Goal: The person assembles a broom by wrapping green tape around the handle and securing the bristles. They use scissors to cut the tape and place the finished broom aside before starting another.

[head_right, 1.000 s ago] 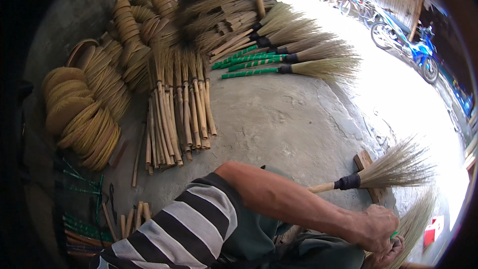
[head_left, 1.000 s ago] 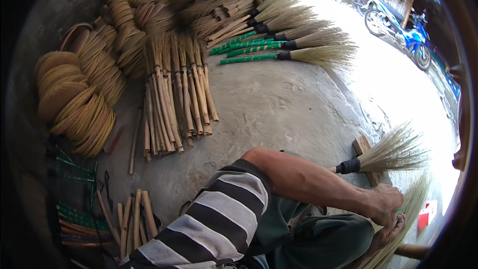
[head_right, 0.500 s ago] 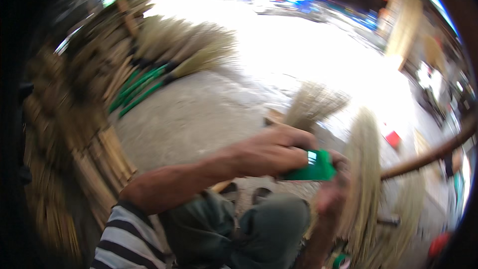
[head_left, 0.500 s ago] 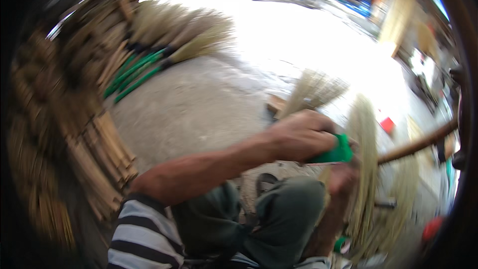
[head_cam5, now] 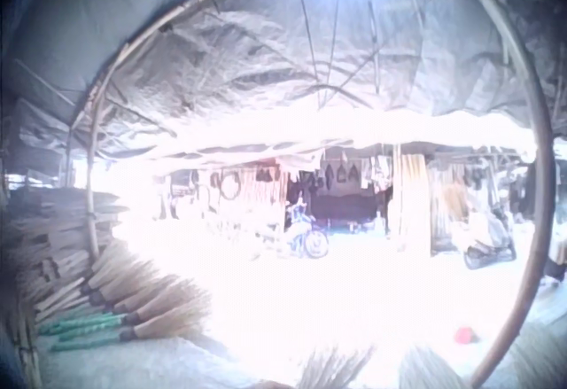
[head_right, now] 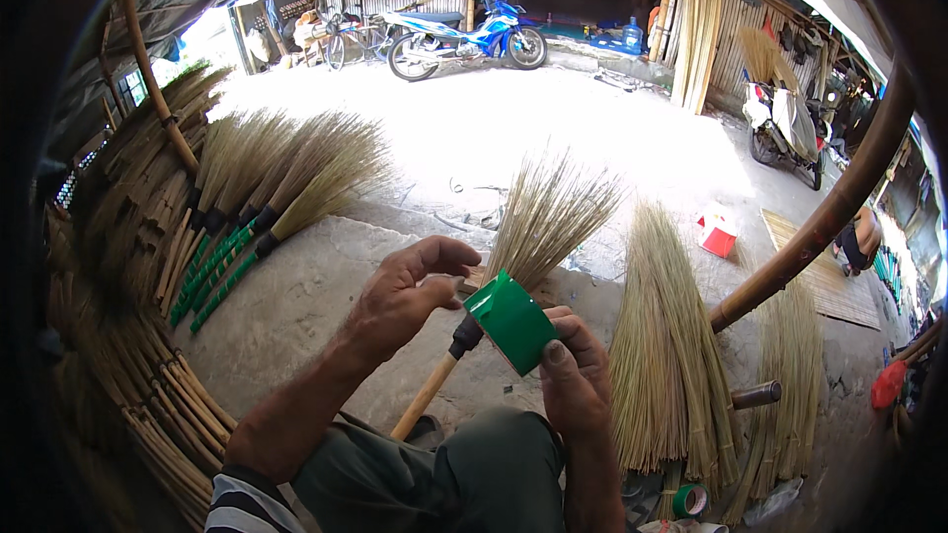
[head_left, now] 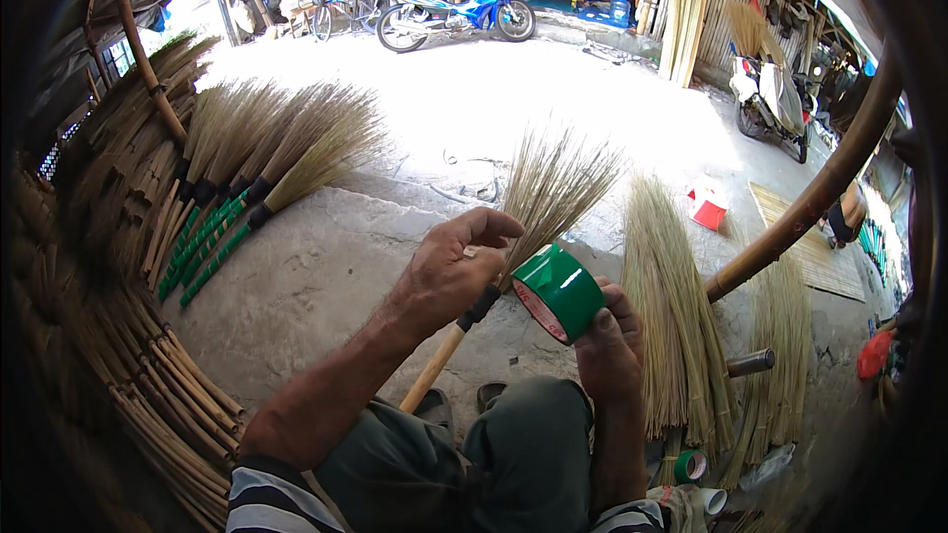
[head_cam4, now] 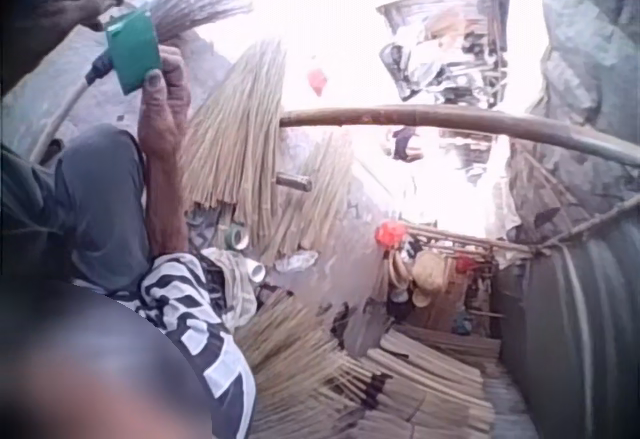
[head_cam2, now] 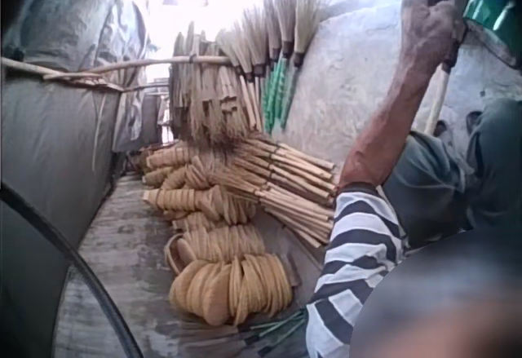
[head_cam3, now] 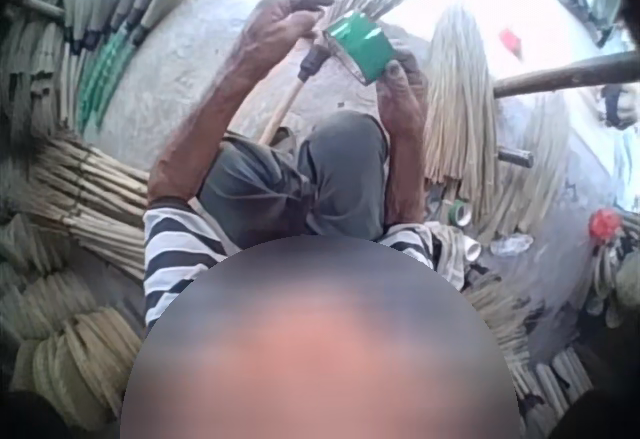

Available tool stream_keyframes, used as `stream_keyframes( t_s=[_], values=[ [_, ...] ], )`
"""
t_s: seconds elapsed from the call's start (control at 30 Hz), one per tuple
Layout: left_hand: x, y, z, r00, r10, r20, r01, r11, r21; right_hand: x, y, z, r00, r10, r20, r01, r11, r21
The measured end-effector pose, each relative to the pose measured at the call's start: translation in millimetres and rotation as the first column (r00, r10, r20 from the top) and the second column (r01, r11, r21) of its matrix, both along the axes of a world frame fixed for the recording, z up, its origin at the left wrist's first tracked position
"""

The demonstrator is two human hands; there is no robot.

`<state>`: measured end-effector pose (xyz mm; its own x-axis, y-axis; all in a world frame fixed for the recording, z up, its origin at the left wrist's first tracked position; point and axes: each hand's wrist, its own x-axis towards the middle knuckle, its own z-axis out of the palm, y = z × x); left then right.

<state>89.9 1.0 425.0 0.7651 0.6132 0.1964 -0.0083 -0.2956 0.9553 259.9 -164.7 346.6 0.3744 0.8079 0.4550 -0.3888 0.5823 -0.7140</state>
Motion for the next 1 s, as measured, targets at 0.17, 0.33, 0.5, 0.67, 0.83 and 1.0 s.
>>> stream_keyframes(
  t_s=[0.17, 0.33, 0.5, 0.67, 0.83, 1.0],
  values=[
    [-2.7, -6.7, -0.1, 0.996, -0.067, 0.052, 0.070, 0.996, -0.058, -6.9, 5.6, -0.6, 0.961, -0.205, 0.184, 0.218, 0.975, -0.051],
    [-1.3, -14.9, 2.9, 0.999, -0.041, 0.024, 0.036, 0.987, 0.155, -12.7, 4.4, 2.6, 0.889, -0.339, 0.308, 0.362, 0.932, -0.018],
    [2.7, -14.4, -5.6, 1.000, -0.030, 0.002, 0.030, 0.992, 0.119, -13.0, -2.5, 5.1, 0.857, -0.352, 0.376, 0.396, 0.917, -0.045],
    [5.2, -13.5, -12.6, 0.998, -0.055, 0.029, 0.056, 0.997, -0.050, -11.1, -8.6, 2.8, 0.841, -0.361, 0.404, 0.425, 0.902, -0.076],
    [5.2, -14.5, -15.3, 0.996, -0.079, 0.047, 0.086, 0.984, -0.154, -8.0, -11.9, 0.4, 0.834, -0.355, 0.422, 0.446, 0.885, -0.137],
    [8.4, -16.1, -19.9, 0.997, -0.071, -0.014, 0.071, 0.997, -0.031, -6.3, -11.7, -2.7, 0.829, -0.350, 0.437, 0.445, 0.885, -0.136]
  ],
)
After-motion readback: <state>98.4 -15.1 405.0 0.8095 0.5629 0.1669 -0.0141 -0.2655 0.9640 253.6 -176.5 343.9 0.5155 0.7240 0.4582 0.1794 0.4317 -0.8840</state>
